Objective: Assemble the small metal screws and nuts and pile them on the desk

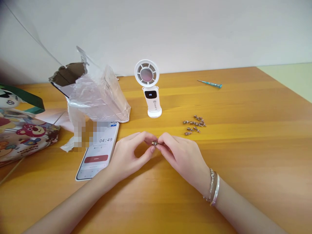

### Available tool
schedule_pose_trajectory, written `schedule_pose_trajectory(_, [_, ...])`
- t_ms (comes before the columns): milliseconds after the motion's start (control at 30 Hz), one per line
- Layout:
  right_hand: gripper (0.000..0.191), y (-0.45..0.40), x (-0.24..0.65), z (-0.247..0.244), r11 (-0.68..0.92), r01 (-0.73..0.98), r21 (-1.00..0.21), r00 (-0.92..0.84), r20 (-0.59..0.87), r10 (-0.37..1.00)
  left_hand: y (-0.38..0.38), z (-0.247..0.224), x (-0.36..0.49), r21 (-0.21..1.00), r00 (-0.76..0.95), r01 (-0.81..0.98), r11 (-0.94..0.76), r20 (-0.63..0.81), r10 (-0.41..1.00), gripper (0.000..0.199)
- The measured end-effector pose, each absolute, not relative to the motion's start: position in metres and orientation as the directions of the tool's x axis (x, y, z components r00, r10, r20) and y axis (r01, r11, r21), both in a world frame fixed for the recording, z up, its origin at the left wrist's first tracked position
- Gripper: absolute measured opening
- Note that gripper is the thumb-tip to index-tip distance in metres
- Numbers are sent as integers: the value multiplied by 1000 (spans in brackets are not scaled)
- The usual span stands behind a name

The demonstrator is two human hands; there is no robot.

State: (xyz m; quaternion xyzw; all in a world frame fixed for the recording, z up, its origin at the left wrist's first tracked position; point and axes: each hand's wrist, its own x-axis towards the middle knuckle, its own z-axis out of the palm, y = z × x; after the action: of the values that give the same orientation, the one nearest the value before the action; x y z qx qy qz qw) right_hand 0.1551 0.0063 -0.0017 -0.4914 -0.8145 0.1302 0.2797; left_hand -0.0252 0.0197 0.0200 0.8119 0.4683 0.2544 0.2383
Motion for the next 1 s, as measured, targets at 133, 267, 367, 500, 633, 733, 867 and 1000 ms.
schedule_pose_trajectory(133, [14,8,156,0,513,751,-416,-366,384,848,22,19,-26,601,442,637,-483,228,867,14])
schedule_pose_trajectory(267, [7,8,155,1,507,721,-472,-361,370,856,22,16,-26,553,446,651,-520,277,851,12])
schedule_pose_trajectory(367, [2,6,153,3,481,722,-497,-343,346,873,22,14,-25,500,452,672,-547,308,837,11])
schedule_pose_trajectory(500, [2,5,150,4,474,747,-466,-325,366,872,21,13,-24,461,474,674,-578,331,816,12])
schedule_pose_trajectory(633, [1,5,149,5,482,768,-422,-319,400,859,21,12,-24,485,476,665,-568,310,823,12])
schedule_pose_trajectory(733, [2,5,148,5,490,777,-394,-325,415,850,20,11,-23,524,466,656,-544,286,837,12])
schedule_pose_trajectory(867, [4,5,146,1,491,799,-348,-318,448,835,19,11,-22,612,448,622,-488,234,863,8])
schedule_pose_trajectory(1000, [8,4,143,1,506,802,-317,-323,483,814,18,13,-18,809,431,488,-327,102,897,5])
